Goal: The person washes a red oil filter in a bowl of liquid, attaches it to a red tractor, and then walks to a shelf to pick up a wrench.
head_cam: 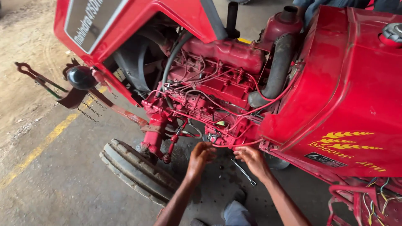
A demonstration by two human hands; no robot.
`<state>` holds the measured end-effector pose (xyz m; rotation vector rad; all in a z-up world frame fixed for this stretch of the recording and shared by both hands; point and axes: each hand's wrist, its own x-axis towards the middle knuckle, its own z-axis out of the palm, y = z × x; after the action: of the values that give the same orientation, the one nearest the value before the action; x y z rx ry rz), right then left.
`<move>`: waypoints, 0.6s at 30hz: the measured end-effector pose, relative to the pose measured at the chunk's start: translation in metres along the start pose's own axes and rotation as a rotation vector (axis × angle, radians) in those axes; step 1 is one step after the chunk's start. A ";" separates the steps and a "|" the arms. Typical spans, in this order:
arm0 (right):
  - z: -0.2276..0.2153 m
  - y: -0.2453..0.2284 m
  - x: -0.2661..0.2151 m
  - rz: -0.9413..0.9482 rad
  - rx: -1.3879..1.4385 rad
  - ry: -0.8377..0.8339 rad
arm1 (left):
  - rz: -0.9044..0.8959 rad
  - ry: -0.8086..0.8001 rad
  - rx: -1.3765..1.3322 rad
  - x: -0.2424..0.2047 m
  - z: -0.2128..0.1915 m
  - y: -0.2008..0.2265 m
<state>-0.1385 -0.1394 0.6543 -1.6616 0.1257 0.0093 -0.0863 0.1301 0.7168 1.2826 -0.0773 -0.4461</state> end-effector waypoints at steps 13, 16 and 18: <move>-0.037 0.010 0.067 0.181 0.246 -0.147 | 0.485 0.339 0.850 0.130 0.000 0.067; -0.033 0.001 0.085 0.167 0.242 -0.234 | 0.714 0.508 1.215 0.178 -0.027 0.107; -0.029 -0.005 0.096 0.178 0.257 -0.303 | 0.581 0.631 1.528 0.202 -0.045 0.128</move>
<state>-0.0445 -0.1747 0.6539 -1.3709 0.0417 0.3646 0.1468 0.1251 0.7851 2.7053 -0.2769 0.7246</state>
